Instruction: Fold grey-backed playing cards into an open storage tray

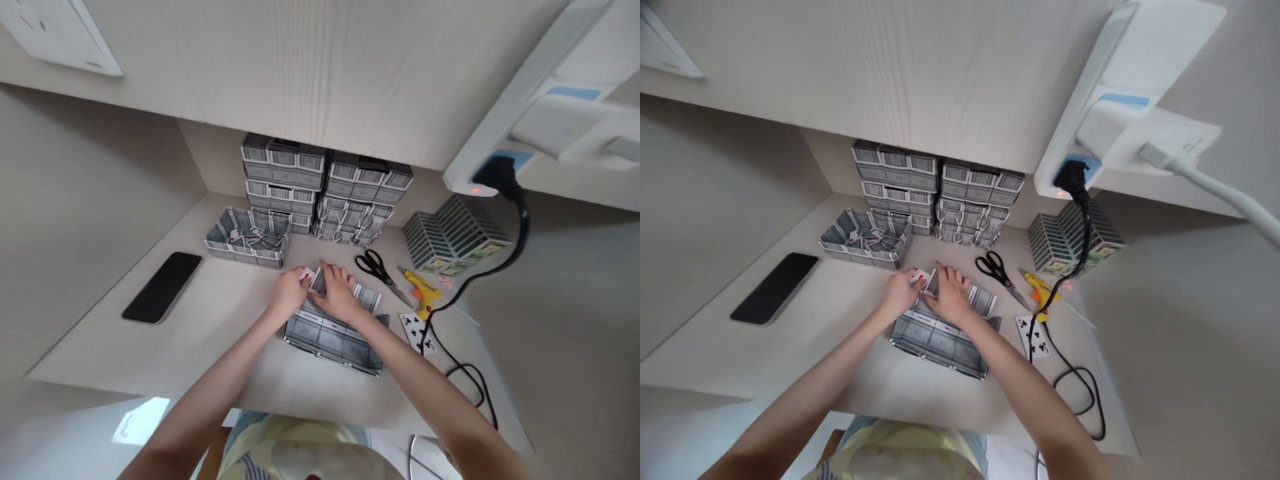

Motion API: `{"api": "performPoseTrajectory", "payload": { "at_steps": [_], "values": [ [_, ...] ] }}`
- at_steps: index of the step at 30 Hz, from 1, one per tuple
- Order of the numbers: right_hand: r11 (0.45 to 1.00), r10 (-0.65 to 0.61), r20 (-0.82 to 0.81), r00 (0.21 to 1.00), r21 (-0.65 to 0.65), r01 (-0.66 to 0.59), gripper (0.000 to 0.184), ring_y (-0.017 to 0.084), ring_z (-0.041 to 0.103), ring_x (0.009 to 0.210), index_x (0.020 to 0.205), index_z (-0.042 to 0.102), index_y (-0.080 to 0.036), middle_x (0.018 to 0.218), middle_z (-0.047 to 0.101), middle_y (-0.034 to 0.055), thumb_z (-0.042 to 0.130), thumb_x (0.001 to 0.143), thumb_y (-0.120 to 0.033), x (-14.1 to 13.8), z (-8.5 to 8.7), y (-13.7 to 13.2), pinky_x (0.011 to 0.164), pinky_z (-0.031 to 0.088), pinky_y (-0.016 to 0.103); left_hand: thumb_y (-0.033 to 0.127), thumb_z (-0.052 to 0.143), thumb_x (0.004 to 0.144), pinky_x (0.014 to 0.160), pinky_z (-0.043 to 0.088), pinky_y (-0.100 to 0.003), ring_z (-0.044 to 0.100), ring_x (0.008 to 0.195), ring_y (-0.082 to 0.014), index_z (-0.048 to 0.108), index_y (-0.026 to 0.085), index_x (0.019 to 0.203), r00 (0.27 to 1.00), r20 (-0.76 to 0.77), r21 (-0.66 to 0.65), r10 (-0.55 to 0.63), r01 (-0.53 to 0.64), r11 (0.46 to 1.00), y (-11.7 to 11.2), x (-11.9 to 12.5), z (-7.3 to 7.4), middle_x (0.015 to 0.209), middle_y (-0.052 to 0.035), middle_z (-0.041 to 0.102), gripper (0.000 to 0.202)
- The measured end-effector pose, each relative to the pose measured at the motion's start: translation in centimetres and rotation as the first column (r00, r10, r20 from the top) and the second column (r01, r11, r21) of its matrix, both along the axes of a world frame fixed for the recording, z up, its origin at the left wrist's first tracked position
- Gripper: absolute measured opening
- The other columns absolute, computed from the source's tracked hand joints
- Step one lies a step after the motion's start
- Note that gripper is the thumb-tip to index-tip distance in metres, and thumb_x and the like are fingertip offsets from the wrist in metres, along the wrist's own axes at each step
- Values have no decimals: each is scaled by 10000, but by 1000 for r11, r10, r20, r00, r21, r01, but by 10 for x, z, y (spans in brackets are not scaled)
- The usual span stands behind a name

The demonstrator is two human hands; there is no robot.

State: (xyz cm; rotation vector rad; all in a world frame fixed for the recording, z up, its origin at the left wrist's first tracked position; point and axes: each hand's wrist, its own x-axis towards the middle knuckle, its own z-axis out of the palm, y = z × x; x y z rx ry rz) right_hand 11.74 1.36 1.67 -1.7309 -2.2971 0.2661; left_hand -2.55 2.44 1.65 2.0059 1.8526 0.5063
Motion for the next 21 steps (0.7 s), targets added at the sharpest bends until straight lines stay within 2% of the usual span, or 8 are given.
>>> {"api": "performPoseTrajectory", "payload": {
  "at_steps": [4,7,13,18,21],
  "values": [
    [999,23,0,1000,25,-23,552,270,392,1001,1287,338,-173,1133,485,134,453,813,-431,2,-2,3,786,289,367,257,530,742,600,380,-225,604,739,-172,599,172,853,999,43,-9,-11,11,1000,1,0,1,788,-64,663,156],
    [997,43,17,999,64,-44,468,260,393,992,1258,377,-182,1095,499,127,414,848,-404,5,-4,4,783,284,354,264,513,758,602,377,-225,601,743,-169,593,178,871,998,59,-3,-12,12,1000,1,-1,2,791,-59,660,162],
    [990,71,82,994,115,-80,480,259,389,962,1253,384,-163,1059,495,130,404,850,-423,6,-4,5,782,283,356,315,456,803,613,377,-252,598,750,-194,592,166,862,1000,-12,2,29,-29,1000,-4,-3,1,796,-92,655,210],
    [989,99,92,991,104,-109,494,260,383,962,1255,380,-154,1044,489,131,399,849,-433,5,-3,4,790,285,361,270,456,798,648,386,-251,592,802,-190,596,175,843,998,-61,55,12,-8,998,-6,-4,3,825,-86,647,175],
    [987,115,85,990,104,-124,536,265,377,969,1269,365,-147,1051,481,132,416,834,-455,5,-2,3,796,288,367,259,501,756,618,396,-238,592,765,-176,605,169,814,1000,3,-18,7,-7,1000,-1,-7,5,789,-62,655,149]
  ]
}}
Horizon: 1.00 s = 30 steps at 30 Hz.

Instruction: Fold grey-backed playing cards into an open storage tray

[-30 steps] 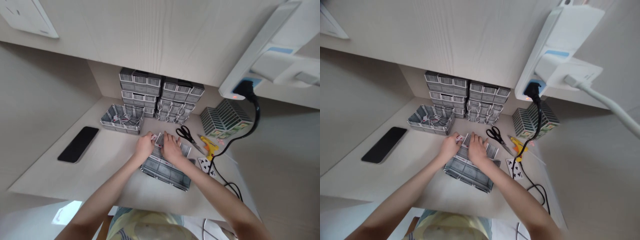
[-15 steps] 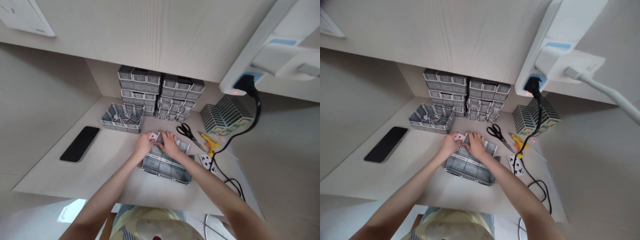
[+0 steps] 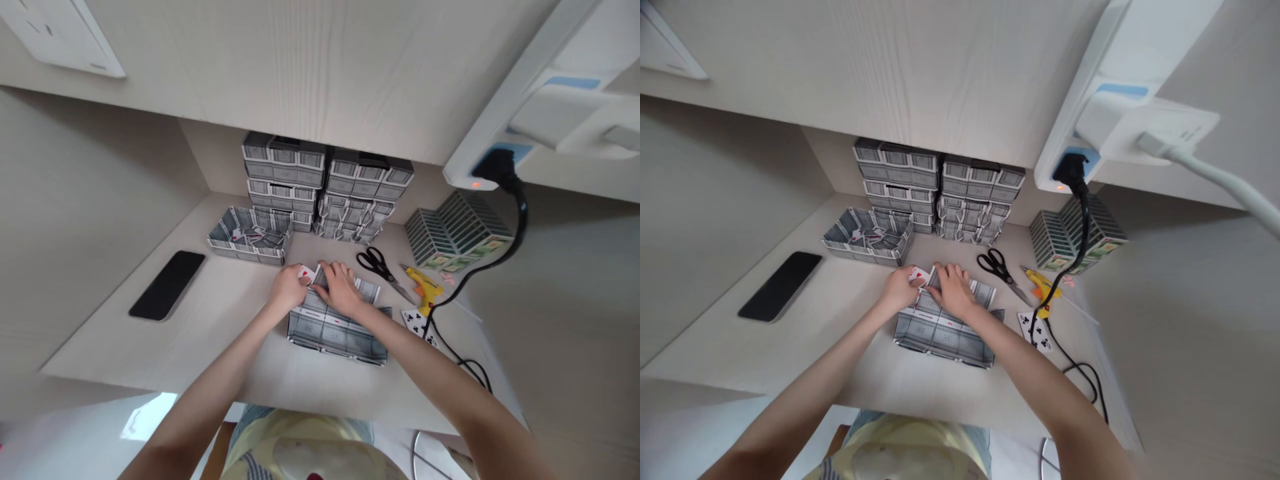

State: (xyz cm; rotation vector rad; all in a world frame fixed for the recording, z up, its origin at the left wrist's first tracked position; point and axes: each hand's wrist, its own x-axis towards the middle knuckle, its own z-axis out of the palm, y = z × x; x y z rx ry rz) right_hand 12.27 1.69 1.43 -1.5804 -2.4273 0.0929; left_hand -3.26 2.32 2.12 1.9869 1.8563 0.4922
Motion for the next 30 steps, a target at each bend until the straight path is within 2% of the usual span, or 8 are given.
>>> {"api": "performPoseTrajectory", "payload": {
  "at_steps": [3,7,15,19,30],
  "values": [
    [1000,19,-10,1000,-5,-19,587,267,373,974,1288,338,-140,1054,472,132,437,816,-474,1,-1,0,798,291,370,300,515,740,560,390,-218,590,683,-150,619,161,777,993,116,-108,-15,28,994,5,-4,1,735,-32,663,177],
    [999,54,-21,998,-7,-54,633,268,373,970,1296,329,-135,1053,467,133,432,802,-517,4,-2,1,801,291,374,415,486,757,524,369,-219,579,619,-142,630,151,706,983,173,-116,-66,87,989,8,-7,1,688,-33,661,305],
    [998,67,-20,998,-16,-67,565,257,379,973,1291,342,-157,1046,471,125,400,834,-485,3,-5,2,798,290,364,323,456,793,638,398,-246,604,780,-187,643,179,854,985,-90,-29,-149,147,989,3,-3,6,815,-81,676,244],
    [998,60,-10,998,-20,-60,530,260,376,973,1266,366,-158,1051,470,131,423,833,-458,2,-6,1,789,290,365,255,460,787,704,407,-262,596,843,-203,636,170,854,968,-152,-13,-197,198,980,2,0,10,844,-106,664,206],
    [996,91,20,996,-20,-91,469,263,383,953,1159,434,-118,1042,477,144,412,836,-458,-1,-8,1,780,292,370,81,475,738,802,409,-254,567,911,-211,614,102,859,902,-210,-169,-377,346,923,3,2,10,910,-150,613,186]
  ]
}}
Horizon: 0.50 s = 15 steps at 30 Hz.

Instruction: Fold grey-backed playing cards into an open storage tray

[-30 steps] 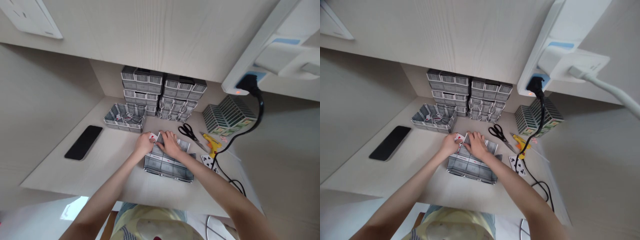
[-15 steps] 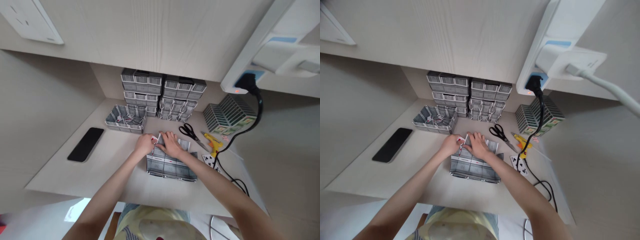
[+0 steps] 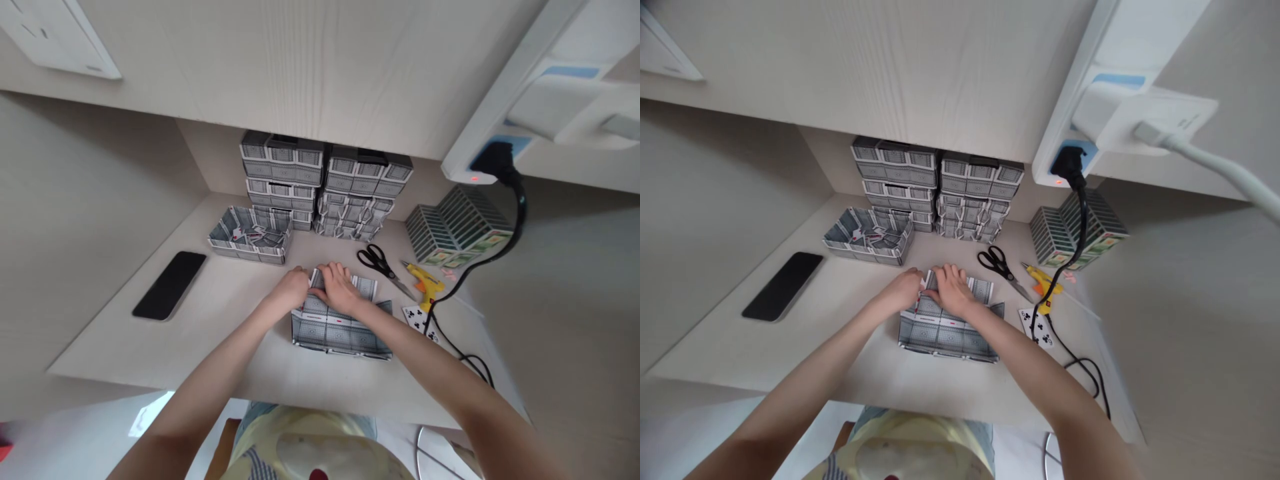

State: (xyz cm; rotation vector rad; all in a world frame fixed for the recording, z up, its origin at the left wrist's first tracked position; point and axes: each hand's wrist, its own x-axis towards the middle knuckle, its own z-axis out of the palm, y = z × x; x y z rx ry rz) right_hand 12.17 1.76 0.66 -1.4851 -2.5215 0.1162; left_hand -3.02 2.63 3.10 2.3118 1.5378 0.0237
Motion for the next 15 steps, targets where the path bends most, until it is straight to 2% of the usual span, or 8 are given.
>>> {"api": "performPoseTrajectory", "payload": {
  "at_steps": [5,10,15],
  "values": [
    [999,40,26,999,4,-40,432,262,378,966,1148,441,-109,1045,482,139,379,859,-424,-3,1,-3,789,282,367,79,479,728,794,418,-274,561,871,-217,618,114,822,995,-29,-70,-95,93,993,4,0,3,884,-150,618,171],
    [1000,28,44,999,-5,-28,381,262,379,962,1130,448,-112,1050,488,146,406,855,-372,-6,5,-5,786,269,373,56,446,732,845,392,-288,509,966,-219,605,134,839,988,-4,-58,-155,154,986,6,-5,3,909,-133,617,207],
    [999,19,51,999,-31,-17,342,264,381,960,1117,452,-127,1078,498,144,412,855,-342,-7,7,-7,772,261,375,86,457,733,785,412,-264,564,885,-206,632,131,789,1000,-21,0,2,-2,1000,3,-4,5,838,-134,634,189]
  ]
}}
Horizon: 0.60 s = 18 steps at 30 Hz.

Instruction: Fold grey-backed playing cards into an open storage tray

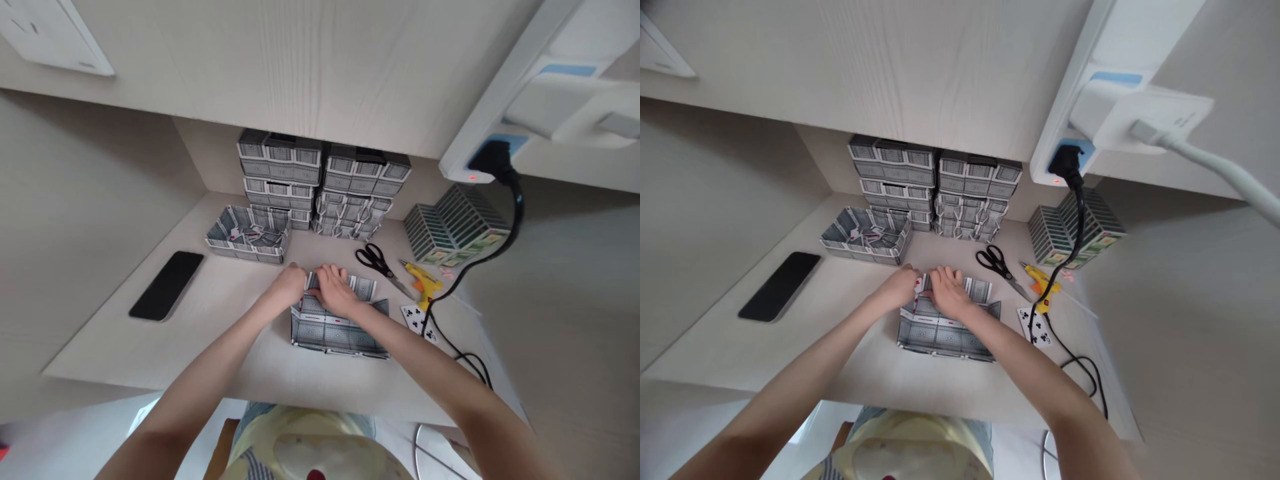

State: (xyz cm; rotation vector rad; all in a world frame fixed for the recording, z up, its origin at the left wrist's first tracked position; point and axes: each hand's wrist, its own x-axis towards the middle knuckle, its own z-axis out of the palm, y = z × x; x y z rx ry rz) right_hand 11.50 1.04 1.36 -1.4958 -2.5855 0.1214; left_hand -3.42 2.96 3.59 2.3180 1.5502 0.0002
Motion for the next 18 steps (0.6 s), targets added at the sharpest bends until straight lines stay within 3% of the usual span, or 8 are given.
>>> {"api": "performPoseTrajectory", "payload": {
  "at_steps": [3,6,13,18],
  "values": [
    [1000,-5,0,1000,-12,5,313,261,384,955,1114,448,-134,1086,508,132,424,851,-302,0,1,-1,763,259,367,109,452,748,733,422,-254,593,848,-195,628,141,888,991,39,60,130,-133,989,-3,0,1,891,-126,645,227],
    [1000,-6,-8,1000,-21,6,270,254,389,947,1105,449,-149,1080,527,115,403,860,-255,0,2,-1,749,255,355,149,472,752,688,425,-245,612,808,-191,637,177,873,973,93,91,212,-220,971,-5,-1,0,844,-91,668,207],
    [998,-39,-78,996,-51,35,191,237,407,931,1011,486,-185,987,593,73,378,855,-169,0,1,1,719,244,335,181,474,771,694,424,-241,619,805,-181,657,197,822,976,152,66,156,-168,984,-6,-5,2,816,-64,686,191],
    [987,-141,-211,967,-102,122,154,212,446,924,958,520,-194,845,606,49,444,824,-183,0,0,6,726,243,312,147,402,810,710,418,-249,615,824,-183,621,184,957,977,122,69,174,-184,981,-20,-1,4,877,-97,671,267]
  ]
}}
